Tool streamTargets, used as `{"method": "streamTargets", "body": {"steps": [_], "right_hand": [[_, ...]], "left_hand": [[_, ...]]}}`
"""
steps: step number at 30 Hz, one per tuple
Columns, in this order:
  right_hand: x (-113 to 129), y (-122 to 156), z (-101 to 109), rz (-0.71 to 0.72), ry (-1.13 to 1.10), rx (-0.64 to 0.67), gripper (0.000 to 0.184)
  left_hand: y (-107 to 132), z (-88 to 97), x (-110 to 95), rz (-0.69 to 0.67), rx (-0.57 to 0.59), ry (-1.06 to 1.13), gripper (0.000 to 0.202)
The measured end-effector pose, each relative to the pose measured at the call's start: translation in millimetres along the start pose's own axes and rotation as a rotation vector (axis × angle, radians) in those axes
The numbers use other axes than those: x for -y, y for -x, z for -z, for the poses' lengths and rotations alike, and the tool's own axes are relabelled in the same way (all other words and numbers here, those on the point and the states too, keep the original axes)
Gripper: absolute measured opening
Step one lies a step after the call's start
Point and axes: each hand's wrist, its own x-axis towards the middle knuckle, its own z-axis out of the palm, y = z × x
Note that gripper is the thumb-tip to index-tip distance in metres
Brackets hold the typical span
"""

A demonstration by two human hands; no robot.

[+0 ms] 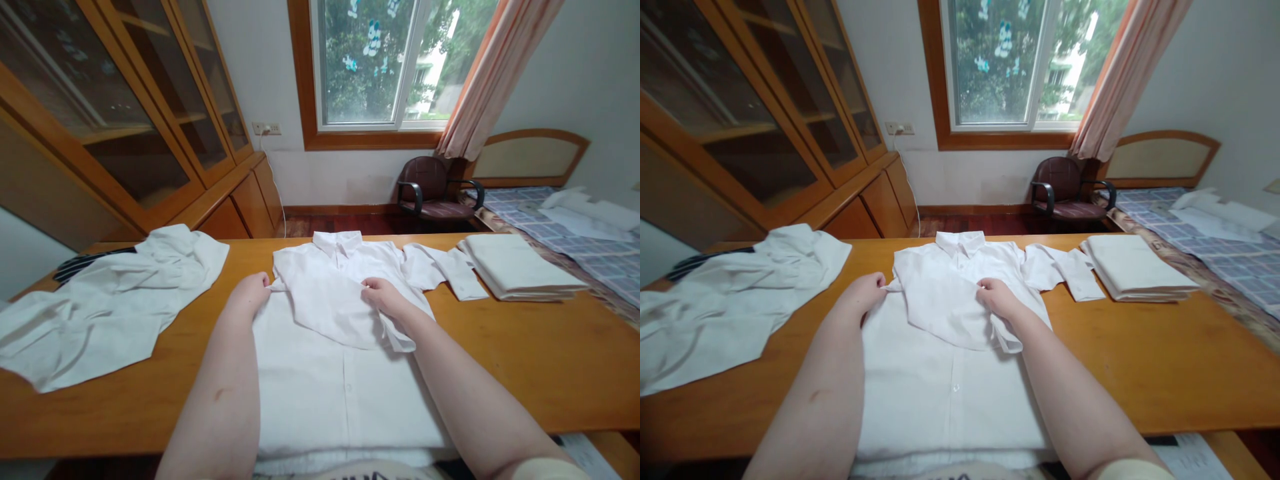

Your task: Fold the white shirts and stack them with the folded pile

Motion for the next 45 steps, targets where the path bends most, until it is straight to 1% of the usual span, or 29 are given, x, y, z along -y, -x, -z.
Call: {"method": "streamTargets", "body": {"steps": [1, 3, 5, 6, 7, 9, 11, 12, 14, 15, 17, 19, 21, 22, 24, 27, 30, 33, 35, 37, 38, 39, 41, 43, 45], "right_hand": [[0, 1, 4, -0.042, -0.063, 0.023, 0.011], [0, 4, 15, -0.132, -0.097, 0.096, 0.006], [0, 7, 24, -0.219, -0.047, 0.182, 0.012], [0, 9, 28, -0.251, -0.026, 0.224, 0.015], [0, 11, 30, -0.274, -0.019, 0.264, 0.018], [0, 13, 31, -0.280, -0.045, 0.308, 0.022], [0, 12, 28, -0.259, -0.086, 0.280, 0.027], [-1, 11, 27, -0.248, -0.102, 0.253, 0.027], [-4, 8, 24, -0.225, -0.144, 0.230, 0.026], [-6, 7, 23, -0.211, -0.177, 0.245, 0.025], [-8, 5, 25, -0.182, -0.241, 0.349, 0.022], [-9, 5, 28, -0.171, -0.271, 0.505, 0.019], [-9, 7, 30, -0.190, -0.273, 0.650, 0.016], [-8, 8, 31, -0.203, -0.272, 0.692, 0.016], [-6, 11, 30, -0.222, -0.266, 0.716, 0.015], [-1, 13, 28, -0.241, -0.226, 0.693, 0.014], [1, 14, 26, -0.245, -0.179, 0.604, 0.018], [0, 12, 21, -0.214, -0.198, 0.446, 0.022], [-1, 10, 15, -0.167, -0.266, 0.309, 0.023], [-1, 8, 10, -0.113, -0.347, 0.185, 0.024], [-2, 7, 7, -0.092, -0.376, 0.149, 0.024], [-2, 6, 6, -0.074, -0.386, 0.134, 0.026], [-4, 3, 4, -0.046, -0.333, 0.161, 0.031], [-7, 0, 4, -0.019, -0.245, 0.196, 0.033], [-9, -1, 4, -0.011, -0.181, 0.215, 0.031]], "left_hand": [[-1, 0.9, 2, 0.043, -0.005, -0.003, 0.012], [-5, 1.1, 6, 0.137, -0.001, -0.003, 0.015], [-7, -0.6, 8, 0.199, 0.007, 0.000, 0.017], [-8, -1.7, 8, 0.202, 0.005, 0.003, 0.018], [-8, -2.8, 7, 0.182, -0.001, 0.010, 0.019], [-7, -4.2, 4, 0.087, -0.016, 0.033, 0.018], [-3, -4.2, 0, -0.013, -0.023, 0.057, 0.018], [-2, -3.7, -1, -0.039, -0.021, 0.064, 0.018], [0, -2.6, -1, -0.038, -0.022, 0.061, 0.018], [1, -2.2, -1, -0.020, -0.024, 0.056, 0.017], [0, -2.3, 2, 0.025, -0.024, 0.049, 0.016], [-3, -3.6, 6, 0.057, -0.019, 0.048, 0.016], [-5, -5.6, 8, 0.075, -0.008, 0.045, 0.017], [-6, -6.8, 8, 0.082, -0.002, 0.043, 0.017], [-8, -8.7, 10, 0.102, 0.012, 0.040, 0.019], [-8, -10.7, 14, 0.142, 0.050, 0.058, 0.023], [-7, -12.1, 20, 0.152, 0.100, 0.095, 0.029], [-7, -12.2, 27, 0.128, 0.115, 0.133, 0.037], [-9, -10.9, 28, 0.149, 0.119, 0.122, 0.041], [-11, -8.9, 26, 0.193, 0.094, 0.074, 0.041], [-12, -8.2, 23, 0.201, 0.062, 0.048, 0.038], [-13, -7.8, 20, 0.192, 0.025, 0.028, 0.036], [-14, -8.8, 12, 0.129, -0.031, 0.020, 0.035], [-15, -11.9, 4, 0.051, -0.032, 0.037, 0.034], [-15, -16.1, -3, -0.016, -0.029, 0.055, 0.032]]}}
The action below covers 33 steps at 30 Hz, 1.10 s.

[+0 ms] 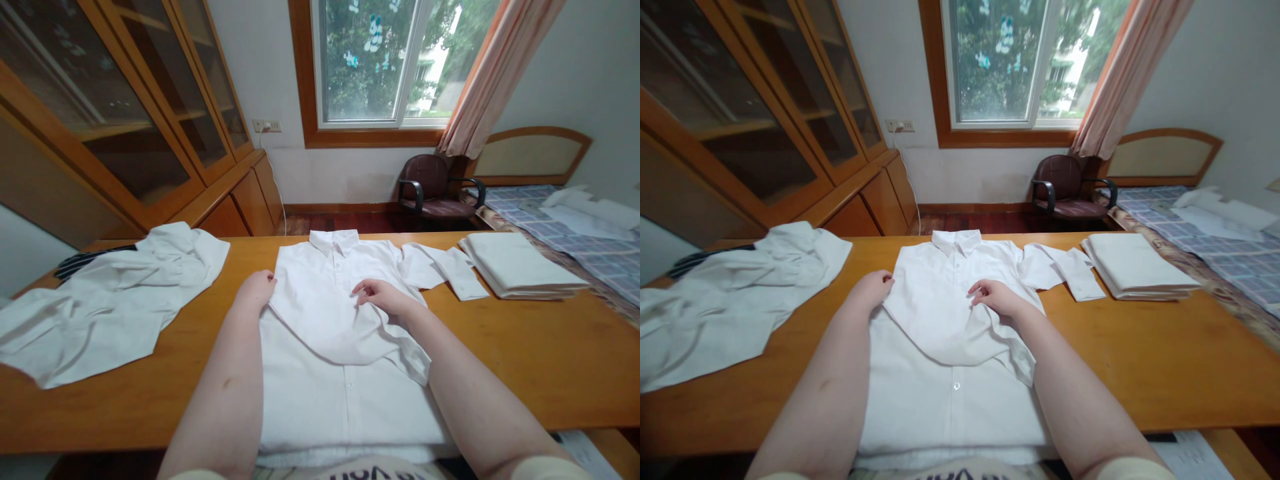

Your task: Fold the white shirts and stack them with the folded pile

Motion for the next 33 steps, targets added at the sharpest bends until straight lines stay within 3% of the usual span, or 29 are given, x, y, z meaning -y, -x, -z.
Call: {"method": "streamTargets", "body": {"steps": [6, 10, 13, 16, 20, 22, 25, 28, 33], "right_hand": [[4, 4, 0, -0.004, 0.014, -0.020, 0.021], [5, 6, -1, -0.051, -0.038, -0.025, 0.026], [2, 6, -1, -0.055, -0.052, -0.016, 0.029], [-3, 3, 0, -0.032, -0.014, -0.028, 0.032], [-7, -3, 3, 0.040, 0.129, -0.039, 0.031], [-8, -7, 4, 0.068, 0.218, -0.105, 0.028], [-9, -11, 8, 0.117, 0.342, -0.307, 0.023], [-10, -14, 11, 0.158, 0.403, -0.423, 0.021], [-11, -15, 13, 0.165, 0.431, -0.433, 0.018]], "left_hand": [[-2, -9.7, -7, -0.170, -0.061, 0.118, 0.046], [-4, -8.8, -4, -0.124, -0.103, 0.189, 0.052], [-4, -3.5, -5, -0.061, -0.235, 0.140, 0.050], [1, -1.6, -17, -0.147, -0.311, 0.093, 0.045], [13, -17.9, -42, -0.315, -0.136, 0.007, 0.053], [16, -29.9, -50, -0.258, -0.051, -0.071, 0.063], [12, -41.4, -51, -0.183, 0.045, -0.116, 0.074], [4, -43.3, -44, -0.209, 0.068, -0.102, 0.085], [0, -44.3, -39, -0.247, 0.042, -0.084, 0.090]]}}
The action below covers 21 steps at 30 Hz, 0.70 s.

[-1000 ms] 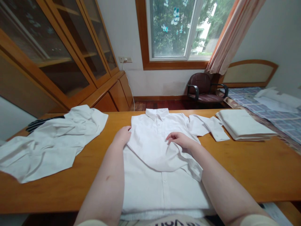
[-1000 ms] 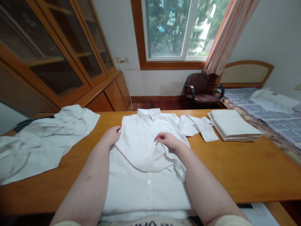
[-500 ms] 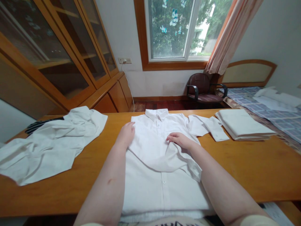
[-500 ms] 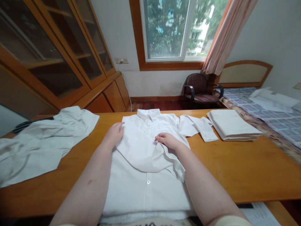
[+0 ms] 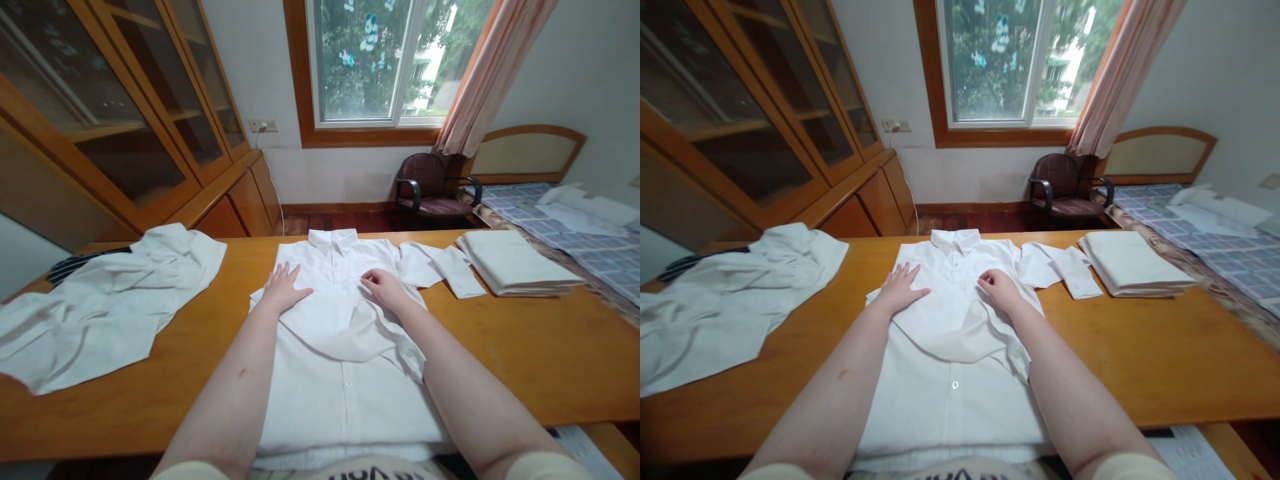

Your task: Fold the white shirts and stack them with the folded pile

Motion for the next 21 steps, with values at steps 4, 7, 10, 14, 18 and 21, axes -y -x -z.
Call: {"method": "streamTargets", "body": {"steps": [4, 7, 10, 14, 18, 21], "right_hand": [[0, 0, -1, 0.009, 0.062, -0.007, 0.022], [-3, -3, -1, 0.079, 0.093, -0.027, 0.026], [-9, -6, -3, 0.161, 0.150, -0.027, 0.027], [-14, -8, -5, 0.165, 0.246, -0.006, 0.033], [-16, -7, -6, 0.167, 0.284, 0.001, 0.038], [-16, -6, -6, 0.169, 0.310, -0.002, 0.038]], "left_hand": [[2, 4.9, -2, 0.082, -0.094, 0.008, 0.071], [7, 19.6, 6, 0.250, -0.207, 0.021, 0.053], [13, 37.5, 24, 0.390, -0.134, 0.069, 0.041], [21, 50.7, 44, 0.414, 0.058, 0.153, 0.029], [22, 50.9, 46, 0.371, 0.077, 0.109, 0.021], [19, 46.6, 48, 0.354, 0.039, 0.076, 0.020]]}}
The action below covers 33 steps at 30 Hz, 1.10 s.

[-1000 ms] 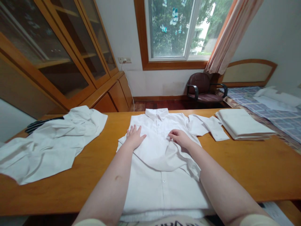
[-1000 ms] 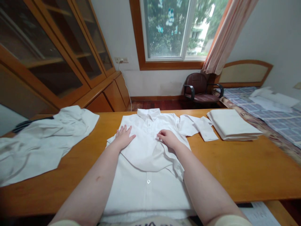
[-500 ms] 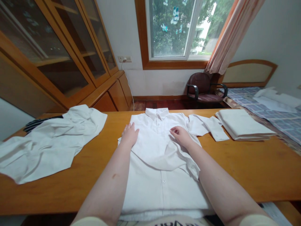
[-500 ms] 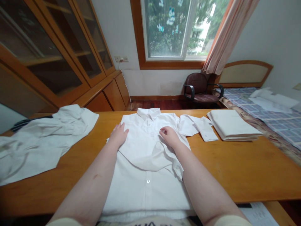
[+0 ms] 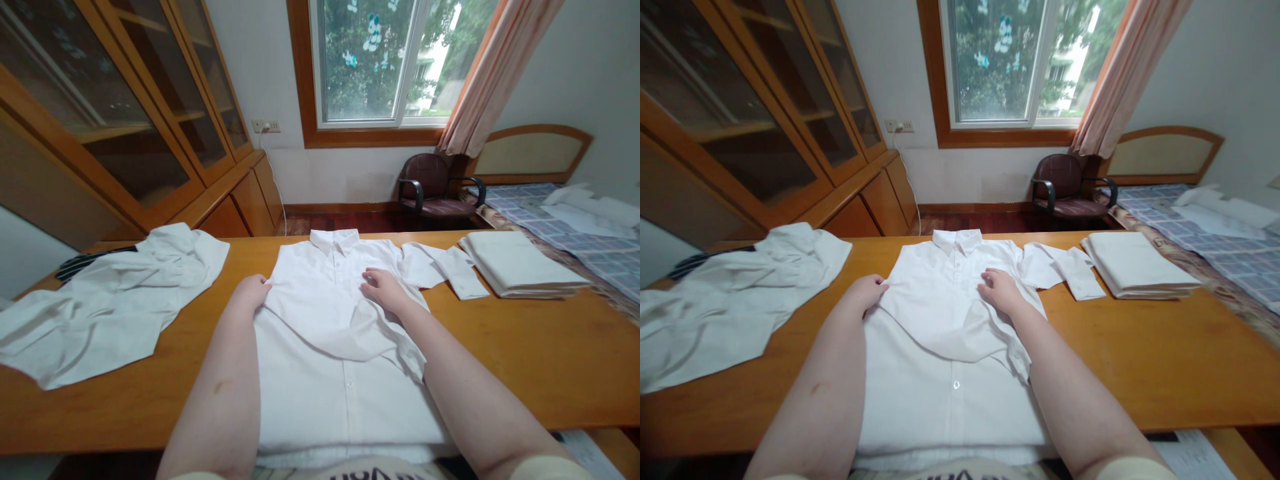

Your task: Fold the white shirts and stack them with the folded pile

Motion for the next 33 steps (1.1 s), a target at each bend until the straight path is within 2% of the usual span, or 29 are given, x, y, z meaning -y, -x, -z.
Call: {"method": "streamTargets", "body": {"steps": [2, 5, 7, 9, 12, 15, 18, 23, 33], "right_hand": [[0, 0, 0, 0.002, 0.006, 0.003, 0.037], [1, 0, 1, 0.005, -0.001, 0.013, 0.036], [3, 1, 2, 0.005, -0.005, 0.018, 0.036], [4, 1, 3, 0.001, -0.004, 0.024, 0.036], [4, 2, 3, -0.005, 0.010, 0.030, 0.038], [3, 2, 2, -0.003, 0.030, 0.031, 0.040], [2, 2, 1, -0.001, 0.034, 0.029, 0.040], [3, 2, 2, -0.001, 0.027, 0.028, 0.039], [4, 2, 3, 0.008, 0.062, 0.041, 0.043]], "left_hand": [[-3, -3.2, 4, -0.003, 0.010, 0.023, 0.024], [-7, -6.4, 9, -0.034, 0.041, 0.057, 0.046], [-6, -7.1, 6, -0.033, -0.020, 0.021, 0.056], [-3, -7.6, -3, -0.057, -0.138, -0.040, 0.056], [8, -12.3, -27, -0.232, -0.232, -0.087, 0.051], [18, -24.0, -49, -0.344, -0.189, -0.120, 0.053], [19, -38.1, -58, -0.302, -0.115, -0.191, 0.063], [4, -51.1, -51, -0.263, -0.075, -0.195, 0.068], [-9, -51.2, -42, -0.311, -0.122, -0.186, 0.067]]}}
